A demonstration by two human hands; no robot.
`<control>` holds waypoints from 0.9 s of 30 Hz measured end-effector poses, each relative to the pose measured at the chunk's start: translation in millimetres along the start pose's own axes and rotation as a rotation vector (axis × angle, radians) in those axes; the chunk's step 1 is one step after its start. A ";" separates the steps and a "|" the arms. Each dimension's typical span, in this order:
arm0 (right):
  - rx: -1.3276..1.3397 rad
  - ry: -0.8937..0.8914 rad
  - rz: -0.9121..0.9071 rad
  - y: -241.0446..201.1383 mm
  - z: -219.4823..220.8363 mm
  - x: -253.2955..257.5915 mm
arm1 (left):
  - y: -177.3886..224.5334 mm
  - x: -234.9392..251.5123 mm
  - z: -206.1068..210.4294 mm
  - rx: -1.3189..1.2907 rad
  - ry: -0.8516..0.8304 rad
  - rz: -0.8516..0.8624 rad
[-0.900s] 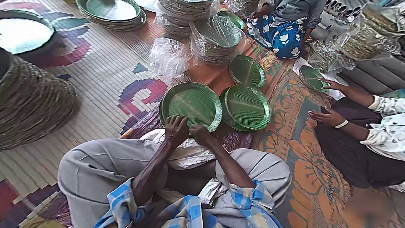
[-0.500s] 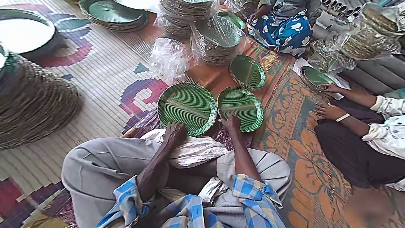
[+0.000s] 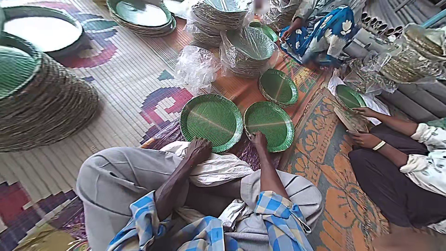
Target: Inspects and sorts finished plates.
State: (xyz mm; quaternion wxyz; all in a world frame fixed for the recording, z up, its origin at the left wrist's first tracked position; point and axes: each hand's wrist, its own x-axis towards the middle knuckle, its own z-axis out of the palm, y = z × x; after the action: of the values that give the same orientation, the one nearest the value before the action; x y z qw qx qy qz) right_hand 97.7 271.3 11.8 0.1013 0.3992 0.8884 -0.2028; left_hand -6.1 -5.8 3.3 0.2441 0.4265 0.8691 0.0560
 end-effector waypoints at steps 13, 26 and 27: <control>0.165 0.775 -0.676 -44.5 -9.6 -35.1 | -1.0 1.1 15.6 -0.148 0.975 0.297; 0.002 0.216 -0.157 -23.5 5.4 -14.0 | 5.8 1.8 -15.2 0.014 0.012 -0.275; -0.059 0.129 -0.044 -14.1 5.9 -7.7 | 6.4 1.1 -16.3 0.011 0.019 -0.280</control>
State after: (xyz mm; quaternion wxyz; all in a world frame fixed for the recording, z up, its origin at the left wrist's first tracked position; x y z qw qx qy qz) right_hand 92.4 255.1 13.0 0.0509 0.3885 0.9073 -0.1528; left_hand -9.8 0.8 19.1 0.2391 0.3017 0.9227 0.0205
